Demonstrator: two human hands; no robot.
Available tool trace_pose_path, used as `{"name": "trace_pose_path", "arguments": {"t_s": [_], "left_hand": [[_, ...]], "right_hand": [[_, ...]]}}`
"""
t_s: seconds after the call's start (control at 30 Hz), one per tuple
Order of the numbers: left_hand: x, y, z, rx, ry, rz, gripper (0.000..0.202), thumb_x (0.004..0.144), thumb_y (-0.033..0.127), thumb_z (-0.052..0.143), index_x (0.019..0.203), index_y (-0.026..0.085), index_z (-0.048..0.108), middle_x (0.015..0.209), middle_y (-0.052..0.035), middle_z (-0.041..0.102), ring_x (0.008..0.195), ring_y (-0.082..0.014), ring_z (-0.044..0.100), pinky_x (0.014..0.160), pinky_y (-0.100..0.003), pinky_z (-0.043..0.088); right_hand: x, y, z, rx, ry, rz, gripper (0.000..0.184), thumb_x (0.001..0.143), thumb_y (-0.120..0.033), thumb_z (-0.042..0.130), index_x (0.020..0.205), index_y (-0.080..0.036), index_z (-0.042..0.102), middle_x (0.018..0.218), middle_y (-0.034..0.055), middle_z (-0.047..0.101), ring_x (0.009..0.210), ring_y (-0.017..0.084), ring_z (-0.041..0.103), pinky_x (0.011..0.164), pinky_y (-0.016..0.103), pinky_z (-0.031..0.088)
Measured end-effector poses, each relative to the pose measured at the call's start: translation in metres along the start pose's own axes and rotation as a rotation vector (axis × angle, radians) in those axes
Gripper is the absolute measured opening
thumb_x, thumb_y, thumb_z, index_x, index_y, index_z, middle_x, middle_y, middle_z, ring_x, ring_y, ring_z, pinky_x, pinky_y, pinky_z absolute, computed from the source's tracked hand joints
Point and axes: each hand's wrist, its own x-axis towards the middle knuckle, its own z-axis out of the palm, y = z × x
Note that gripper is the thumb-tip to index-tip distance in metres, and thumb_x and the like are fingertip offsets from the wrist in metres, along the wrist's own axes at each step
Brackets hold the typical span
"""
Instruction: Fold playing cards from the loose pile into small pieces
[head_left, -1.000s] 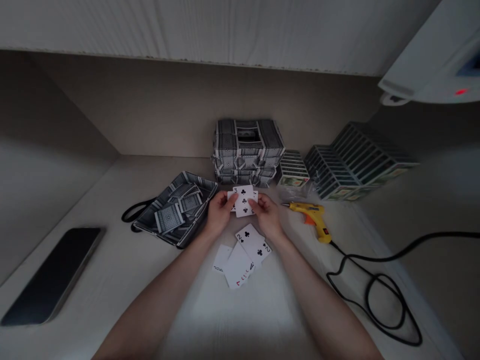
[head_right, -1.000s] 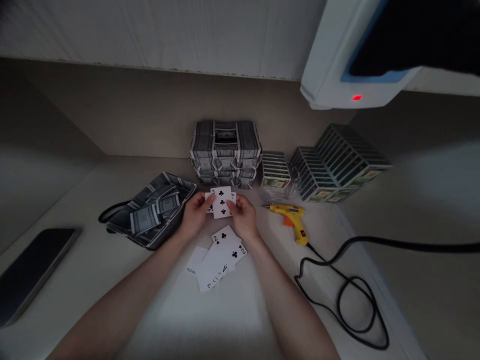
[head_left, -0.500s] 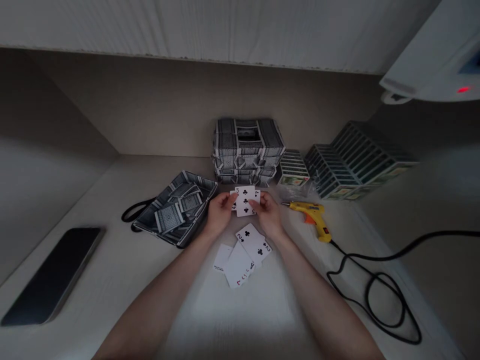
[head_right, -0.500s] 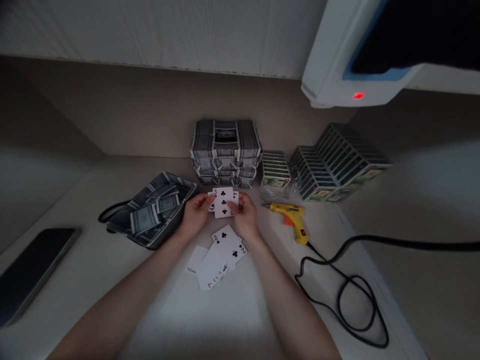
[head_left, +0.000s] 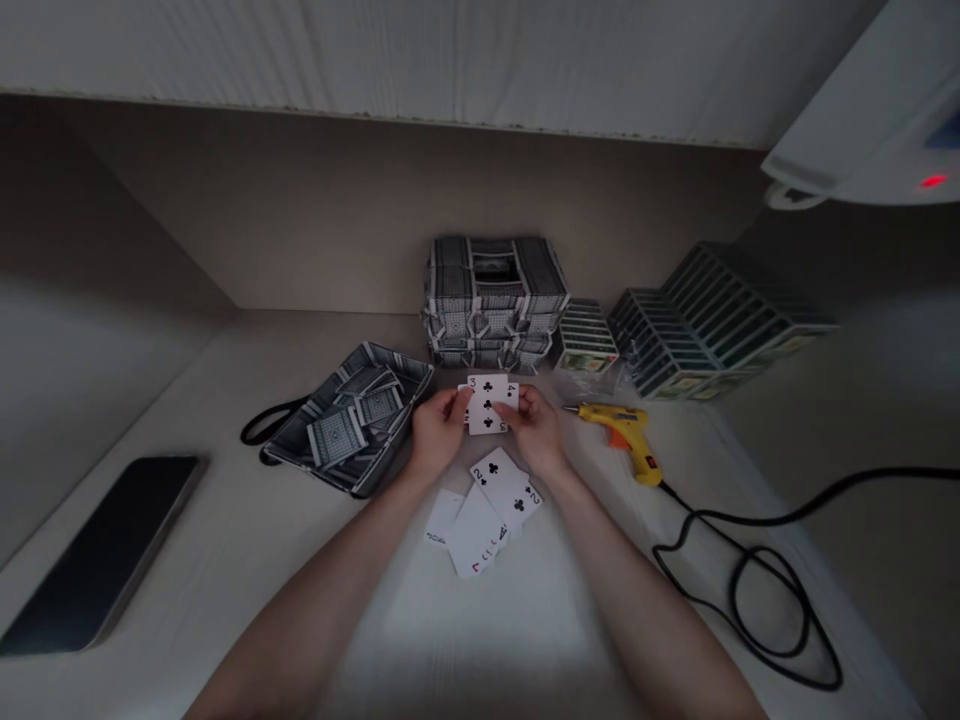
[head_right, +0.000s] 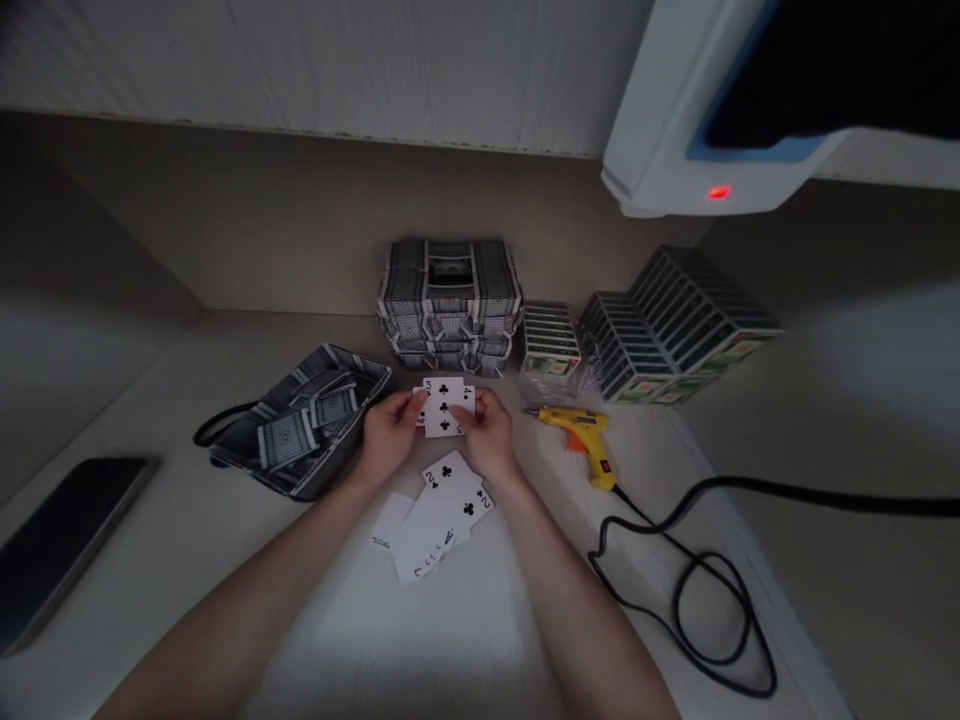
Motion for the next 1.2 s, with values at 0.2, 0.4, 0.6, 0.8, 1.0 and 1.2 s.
{"name": "trace_pose_path", "arguments": {"t_s": [0.2, 0.4, 0.6, 0.8, 1.0, 1.2], "left_hand": [[0.001, -0.003, -0.001, 0.027, -0.008, 0.021, 0.029, 0.078, 0.039, 0.052, 0.070, 0.013, 0.062, 0.060, -0.0005, 0.059, 0.054, -0.0102, 0.050, 0.049, -0.020, 0.038], [0.000, 0.002, -0.001, 0.035, -0.001, 0.021, 0.027, 0.078, 0.036, 0.052, 0.065, 0.014, 0.060, 0.057, 0.0014, 0.055, 0.052, -0.0090, 0.046, 0.049, -0.019, 0.036], [-0.001, 0.003, -0.001, 0.003, 0.012, 0.025, 0.027, 0.079, 0.037, 0.051, 0.068, 0.014, 0.060, 0.059, 0.0013, 0.055, 0.053, -0.0088, 0.046, 0.050, -0.019, 0.036], [-0.002, 0.006, -0.002, -0.037, 0.024, 0.034, 0.026, 0.078, 0.036, 0.053, 0.068, 0.014, 0.061, 0.060, 0.0011, 0.057, 0.053, -0.0087, 0.047, 0.049, -0.019, 0.036], [-0.002, 0.010, -0.002, -0.043, 0.030, 0.005, 0.026, 0.077, 0.036, 0.053, 0.065, 0.014, 0.061, 0.060, 0.0009, 0.057, 0.054, -0.0089, 0.047, 0.051, -0.019, 0.038], [-0.002, 0.009, -0.002, -0.042, 0.029, 0.000, 0.027, 0.076, 0.037, 0.054, 0.065, 0.014, 0.061, 0.058, 0.0013, 0.056, 0.052, -0.0088, 0.046, 0.049, -0.019, 0.036]], "right_hand": [[0.001, 0.000, -0.001, -0.016, -0.011, 0.005, 0.026, 0.063, -0.027, 0.070, 0.083, -0.020, 0.055, 0.078, 0.0018, 0.067, 0.068, 0.015, 0.062, 0.065, 0.030, 0.050], [0.001, 0.002, -0.002, -0.017, -0.022, 0.005, 0.027, 0.064, -0.028, 0.070, 0.085, -0.020, 0.055, 0.077, 0.0012, 0.067, 0.067, 0.015, 0.062, 0.064, 0.029, 0.049], [0.001, -0.004, -0.002, -0.021, -0.058, 0.023, 0.028, 0.063, -0.032, 0.071, 0.085, -0.019, 0.060, 0.080, 0.0032, 0.068, 0.070, 0.016, 0.062, 0.067, 0.031, 0.049], [-0.001, -0.012, -0.003, -0.055, -0.097, 0.089, 0.029, 0.064, -0.041, 0.069, 0.079, -0.017, 0.064, 0.073, 0.0042, 0.069, 0.064, 0.016, 0.061, 0.061, 0.029, 0.048], [0.000, -0.007, -0.006, -0.073, -0.081, 0.095, 0.029, 0.061, -0.042, 0.070, 0.077, -0.018, 0.064, 0.071, 0.0028, 0.069, 0.060, 0.016, 0.061, 0.056, 0.029, 0.049], [0.002, 0.000, -0.006, -0.135, -0.049, 0.046, 0.028, 0.064, -0.042, 0.067, 0.078, -0.018, 0.064, 0.071, 0.0037, 0.069, 0.061, 0.016, 0.061, 0.057, 0.029, 0.049]]}}
